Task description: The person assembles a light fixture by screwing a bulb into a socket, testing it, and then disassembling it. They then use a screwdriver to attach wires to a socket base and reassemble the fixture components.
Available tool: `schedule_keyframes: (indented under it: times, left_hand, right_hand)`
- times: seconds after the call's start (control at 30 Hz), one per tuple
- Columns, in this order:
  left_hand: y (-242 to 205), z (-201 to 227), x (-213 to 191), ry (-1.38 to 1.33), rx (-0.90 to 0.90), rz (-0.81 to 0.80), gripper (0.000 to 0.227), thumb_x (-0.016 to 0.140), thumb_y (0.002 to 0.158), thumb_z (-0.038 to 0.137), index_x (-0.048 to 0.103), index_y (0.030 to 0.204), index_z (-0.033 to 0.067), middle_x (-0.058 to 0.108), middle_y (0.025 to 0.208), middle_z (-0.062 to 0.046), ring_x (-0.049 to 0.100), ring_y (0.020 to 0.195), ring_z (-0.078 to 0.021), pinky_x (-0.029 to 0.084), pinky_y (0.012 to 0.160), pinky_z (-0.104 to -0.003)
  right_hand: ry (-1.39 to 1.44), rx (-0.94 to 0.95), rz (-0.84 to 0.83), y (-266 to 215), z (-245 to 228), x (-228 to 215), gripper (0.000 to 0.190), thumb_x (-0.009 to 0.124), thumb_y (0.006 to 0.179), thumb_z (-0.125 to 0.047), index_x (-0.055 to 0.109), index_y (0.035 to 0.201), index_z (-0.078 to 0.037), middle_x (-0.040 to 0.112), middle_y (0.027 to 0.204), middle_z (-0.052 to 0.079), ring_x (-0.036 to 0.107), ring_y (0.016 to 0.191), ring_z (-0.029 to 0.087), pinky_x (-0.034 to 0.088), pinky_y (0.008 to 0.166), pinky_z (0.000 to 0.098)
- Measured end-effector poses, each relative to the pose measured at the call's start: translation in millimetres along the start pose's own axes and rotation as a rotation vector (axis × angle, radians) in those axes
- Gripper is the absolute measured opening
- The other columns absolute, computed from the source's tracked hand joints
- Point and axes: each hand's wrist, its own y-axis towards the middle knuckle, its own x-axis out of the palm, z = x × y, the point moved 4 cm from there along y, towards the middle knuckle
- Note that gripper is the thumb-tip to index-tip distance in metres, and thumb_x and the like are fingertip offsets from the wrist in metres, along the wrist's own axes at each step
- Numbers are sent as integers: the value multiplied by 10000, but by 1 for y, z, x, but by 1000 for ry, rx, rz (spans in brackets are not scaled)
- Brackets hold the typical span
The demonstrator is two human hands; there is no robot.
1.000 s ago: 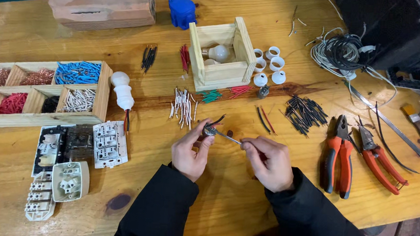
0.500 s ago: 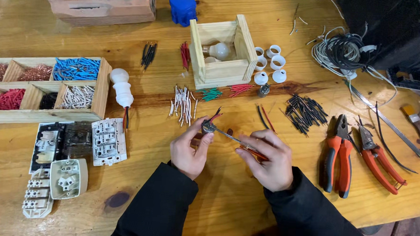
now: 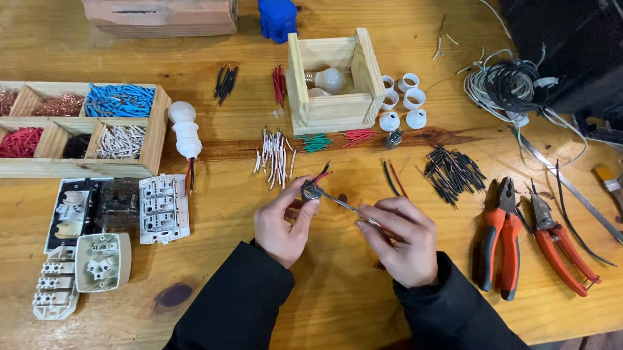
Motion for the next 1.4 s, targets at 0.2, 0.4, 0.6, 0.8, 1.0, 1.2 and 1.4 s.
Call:
schedule_keyframes:
  times: [0.2,0.4,0.6,0.8,1.0,1.2,1.4]
  left_hand:
    - [1,6,0,0,-6,3,329,747,913,84,733,1241,59,793,965,-206,789,677,-286,649,560,-339]
    - [4,14,-2,-19,1,-15,334,740,909,54,725,1243,43,787,992,-231,783,666,-283,641,548,-343]
    - [0,9,-1,-13,10,-6,352,746,901,51,723,1253,49,796,1009,-215,790,673,-293,643,538,-339]
    - [1,1,1,-42,17,-10,346,749,898,50,713,1242,32,783,1062,-233,785,661,-287,638,539,-334]
    - [-2,2,2,-90,19,4,333,754,903,50,716,1232,17,776,1101,-227,778,653,-276,638,536,-331]
    - [-2,-33,8,-116,-56,21,362,781,888,78,698,1237,27,780,1101,-196,765,696,-252,606,540,-295]
    - [-6,-8,9,-37,12,19,370,845,869,128,721,1210,56,781,1082,-169,762,728,-279,607,542,-313]
  right_hand:
    - [21,12,-9,2,-3,0,193,836,789,-50,844,968,-121,703,820,86,652,598,228,532,557,334]
    - [68,206,-130,1,3,1,216,604,967,-71,807,1005,-9,702,695,170,628,527,326,526,526,402]
    - [31,94,-103,-5,13,-1,159,708,896,-88,825,1001,-62,750,737,110,723,629,292,539,553,335]
    - [40,3,-54,-2,6,0,174,819,814,-63,826,984,-100,739,829,94,720,729,277,556,658,357]
    - [69,-8,-71,1,3,-3,173,839,779,-64,825,947,-102,735,837,79,728,746,263,570,667,347]
    - [70,-33,-92,0,3,-13,173,842,776,-78,801,945,-73,718,859,141,727,795,351,573,705,431]
    - [-13,58,120,-14,3,-46,214,783,777,33,808,969,-59,731,852,143,716,735,319,570,620,368]
